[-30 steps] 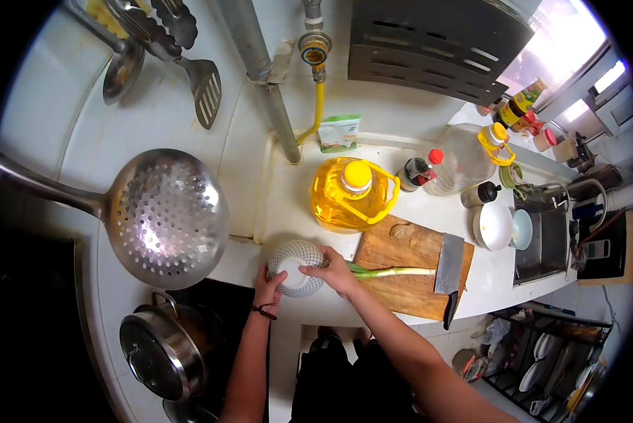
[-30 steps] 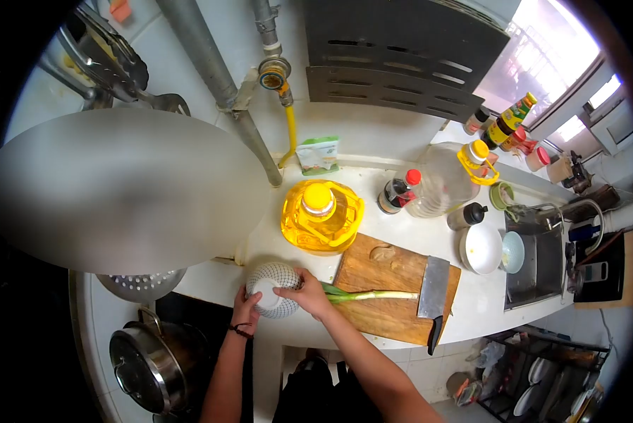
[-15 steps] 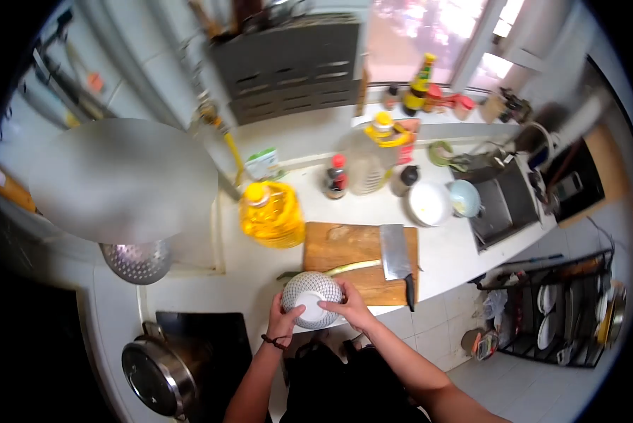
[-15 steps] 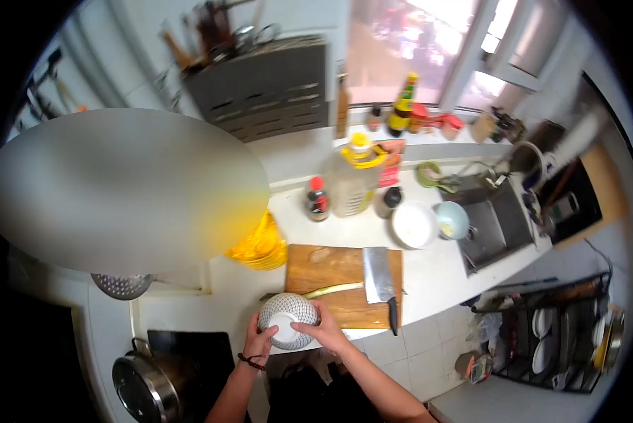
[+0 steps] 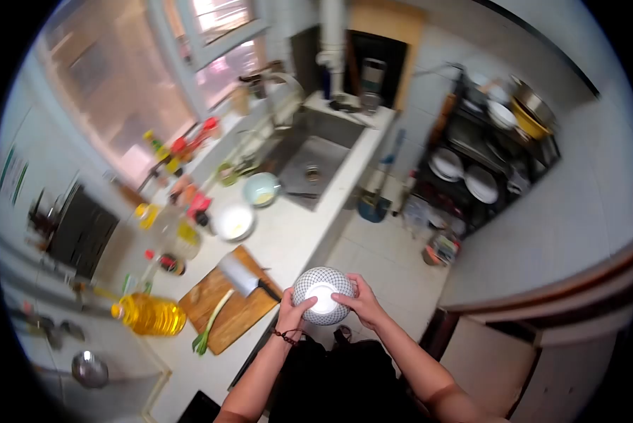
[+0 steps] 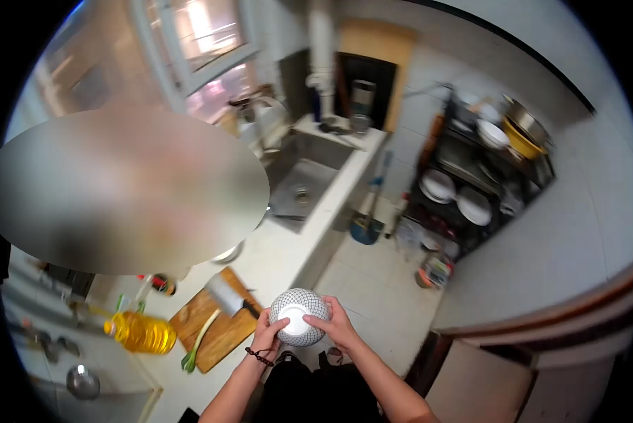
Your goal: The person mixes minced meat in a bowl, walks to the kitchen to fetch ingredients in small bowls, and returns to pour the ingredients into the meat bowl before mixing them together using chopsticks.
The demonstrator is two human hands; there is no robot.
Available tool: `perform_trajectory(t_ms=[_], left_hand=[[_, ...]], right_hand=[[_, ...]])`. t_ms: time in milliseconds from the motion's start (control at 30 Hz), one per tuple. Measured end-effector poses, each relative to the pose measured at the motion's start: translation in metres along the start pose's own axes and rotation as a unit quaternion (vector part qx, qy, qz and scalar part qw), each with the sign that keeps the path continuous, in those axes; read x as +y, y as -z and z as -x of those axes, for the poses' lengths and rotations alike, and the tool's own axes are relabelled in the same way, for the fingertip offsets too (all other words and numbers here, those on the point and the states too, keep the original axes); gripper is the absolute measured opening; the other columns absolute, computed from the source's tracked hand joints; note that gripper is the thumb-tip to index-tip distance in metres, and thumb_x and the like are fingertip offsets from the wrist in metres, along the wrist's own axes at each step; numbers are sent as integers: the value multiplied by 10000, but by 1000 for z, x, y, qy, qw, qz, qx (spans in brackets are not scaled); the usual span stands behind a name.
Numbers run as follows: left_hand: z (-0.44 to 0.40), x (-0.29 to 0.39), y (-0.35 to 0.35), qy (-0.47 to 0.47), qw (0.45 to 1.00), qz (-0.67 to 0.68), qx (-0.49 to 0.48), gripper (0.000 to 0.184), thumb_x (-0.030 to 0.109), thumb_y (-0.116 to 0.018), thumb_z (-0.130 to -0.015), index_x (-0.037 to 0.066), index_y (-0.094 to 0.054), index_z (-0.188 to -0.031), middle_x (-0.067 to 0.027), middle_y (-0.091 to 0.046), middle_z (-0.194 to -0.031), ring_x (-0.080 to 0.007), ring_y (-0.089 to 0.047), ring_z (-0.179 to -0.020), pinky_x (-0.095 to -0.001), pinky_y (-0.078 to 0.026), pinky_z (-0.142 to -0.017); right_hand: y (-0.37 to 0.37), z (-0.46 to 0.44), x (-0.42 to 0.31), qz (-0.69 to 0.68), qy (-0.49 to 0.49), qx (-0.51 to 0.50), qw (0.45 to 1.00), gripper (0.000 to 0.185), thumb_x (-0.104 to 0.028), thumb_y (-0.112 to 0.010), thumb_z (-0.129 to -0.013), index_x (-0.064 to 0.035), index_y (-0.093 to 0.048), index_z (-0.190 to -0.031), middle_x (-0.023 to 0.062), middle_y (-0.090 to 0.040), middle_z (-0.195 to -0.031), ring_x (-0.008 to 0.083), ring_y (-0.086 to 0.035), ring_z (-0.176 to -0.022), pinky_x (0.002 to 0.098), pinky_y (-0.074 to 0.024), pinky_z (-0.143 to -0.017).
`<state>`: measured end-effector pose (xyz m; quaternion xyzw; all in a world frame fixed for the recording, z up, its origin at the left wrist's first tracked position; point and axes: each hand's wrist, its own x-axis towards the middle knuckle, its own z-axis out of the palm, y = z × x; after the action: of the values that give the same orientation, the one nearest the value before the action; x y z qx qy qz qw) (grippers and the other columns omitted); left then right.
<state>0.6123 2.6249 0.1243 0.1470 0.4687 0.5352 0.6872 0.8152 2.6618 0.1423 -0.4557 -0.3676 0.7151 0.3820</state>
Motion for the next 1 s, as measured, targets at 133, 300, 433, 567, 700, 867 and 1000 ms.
perform_trajectory(t_ms=[133, 300, 433, 567, 700, 867, 1000], left_hand=[[-27, -26, -104, 58, 987, -99, -112, 564, 85, -788, -860, 32, -453, -1310, -146, -612, -1239, -253, -622, -1164, -417, -538, -991], [-61, -83, -221, 161, 944, -163, -239, 634, 75, -819, -839, 25, -404, -1316, -195, -600, -1227, -298, -644, -1125, -465, -579, -906], [-67, -125, -325, 264, 877, -243, -321, 633, 83, -816, -839, 49, -402, -1317, -192, -602, -1226, -303, -642, -1118, -449, -575, -919], [-69, -195, -375, 321, 793, -302, -421, 669, 94, -839, -821, 45, -396, -1320, -189, -599, -1224, -292, -642, -1107, -421, -574, -916], [-61, -247, -467, 374, 706, -363, -479, 664, 105, -849, -814, 21, -407, -1302, -177, -608, -1204, -283, -652, -1089, -414, -576, -903], [-14, -318, -540, 415, 610, -425, -524, 685, 121, -860, -806, 15, -407, -1309, -192, -616, -1194, -296, -675, -1055, -419, -589, -874], [15, -412, -565, 428, 556, -454, -550, 674, 108, -868, -796, -1, -430, -1296, -185, -616, -1206, -288, -669, -1075, -418, -585, -901]], right_hand=[[91, 40, -17, -69, 68, 111, 989, 662, -104, -798, -900, -13, -396, -1418, 138, -637, -1216, 209, -639, -1100, 365, -536, -921], [180, 105, -31, -145, 104, 272, 946, 678, -111, -789, -912, -19, -368, -1435, 146, -622, -1230, 225, -628, -1126, 371, -534, -931], [237, 157, -47, -188, 152, 388, 889, 670, -120, -782, -919, -18, -368, -1437, 142, -621, -1236, 226, -625, -1141, 378, -537, -938], [254, 205, -22, -251, 182, 513, 800, 605, -148, -786, -916, -51, -437, -1401, 130, -612, -1260, 215, -625, -1151, 393, -541, -943], [293, 244, -46, -314, 180, 601, 712, 584, -172, -814, -894, -72, -475, -1360, 102, -610, -1216, 212, -603, -1184, 409, -537, -944], [331, 299, -27, -351, 185, 692, 603, 589, -159, -827, -879, -95, -483, -1353, 99, -609, -1211, 215, -610, -1178, 410, -550, -923], [379, 344, 15, -374, 201, 725, 542, 589, -140, -827, -876, -84, -480, -1349, 101, -612, -1219, 223, -634, -1143, 390, -563, -898]])
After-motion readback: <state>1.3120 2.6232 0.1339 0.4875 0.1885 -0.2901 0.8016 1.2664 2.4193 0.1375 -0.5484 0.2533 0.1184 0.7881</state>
